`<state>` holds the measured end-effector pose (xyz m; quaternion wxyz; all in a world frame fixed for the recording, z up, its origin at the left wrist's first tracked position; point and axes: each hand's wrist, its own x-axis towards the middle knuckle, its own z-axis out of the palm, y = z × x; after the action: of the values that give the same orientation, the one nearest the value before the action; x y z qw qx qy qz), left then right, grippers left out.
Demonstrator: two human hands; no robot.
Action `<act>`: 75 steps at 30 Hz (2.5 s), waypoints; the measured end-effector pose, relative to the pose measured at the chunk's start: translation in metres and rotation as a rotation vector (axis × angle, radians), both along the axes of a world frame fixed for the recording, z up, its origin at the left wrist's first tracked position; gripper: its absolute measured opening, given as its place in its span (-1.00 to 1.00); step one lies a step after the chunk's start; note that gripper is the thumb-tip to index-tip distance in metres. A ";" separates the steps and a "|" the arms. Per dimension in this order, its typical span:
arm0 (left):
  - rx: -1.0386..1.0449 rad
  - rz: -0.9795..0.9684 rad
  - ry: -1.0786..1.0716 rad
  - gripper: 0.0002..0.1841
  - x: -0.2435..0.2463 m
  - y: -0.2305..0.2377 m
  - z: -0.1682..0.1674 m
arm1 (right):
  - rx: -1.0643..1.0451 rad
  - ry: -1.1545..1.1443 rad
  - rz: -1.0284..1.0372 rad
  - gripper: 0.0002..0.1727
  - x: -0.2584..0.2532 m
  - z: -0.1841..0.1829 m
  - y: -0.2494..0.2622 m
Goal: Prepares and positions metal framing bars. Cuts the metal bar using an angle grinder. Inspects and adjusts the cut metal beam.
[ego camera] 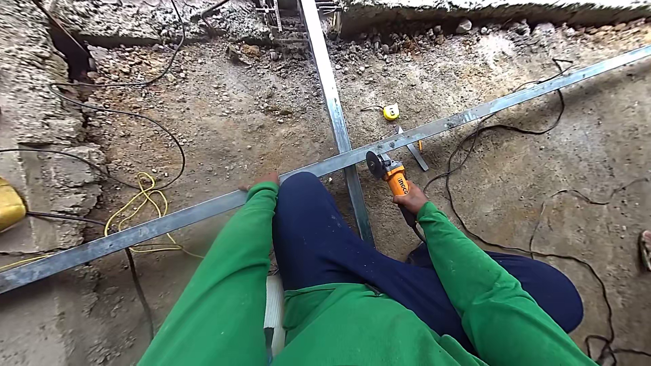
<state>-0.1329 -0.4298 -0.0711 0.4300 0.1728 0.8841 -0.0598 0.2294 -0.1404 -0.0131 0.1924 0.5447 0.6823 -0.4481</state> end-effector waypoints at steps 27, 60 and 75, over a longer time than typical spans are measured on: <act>-0.046 -0.014 0.030 -0.56 -0.002 -0.001 -0.008 | -0.018 0.010 -0.027 -0.08 -0.008 0.003 -0.003; -0.008 -0.030 0.012 -0.57 -0.001 -0.001 -0.005 | 0.037 -0.047 0.010 -0.06 -0.014 -0.005 0.001; -0.016 -0.052 0.031 -0.56 -0.004 -0.004 -0.017 | 0.011 -0.013 -0.042 0.00 -0.014 -0.021 0.009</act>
<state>-0.1366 -0.4337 -0.0881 0.4161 0.1912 0.8853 -0.0809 0.2156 -0.1316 -0.0340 0.1843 0.5628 0.6720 -0.4446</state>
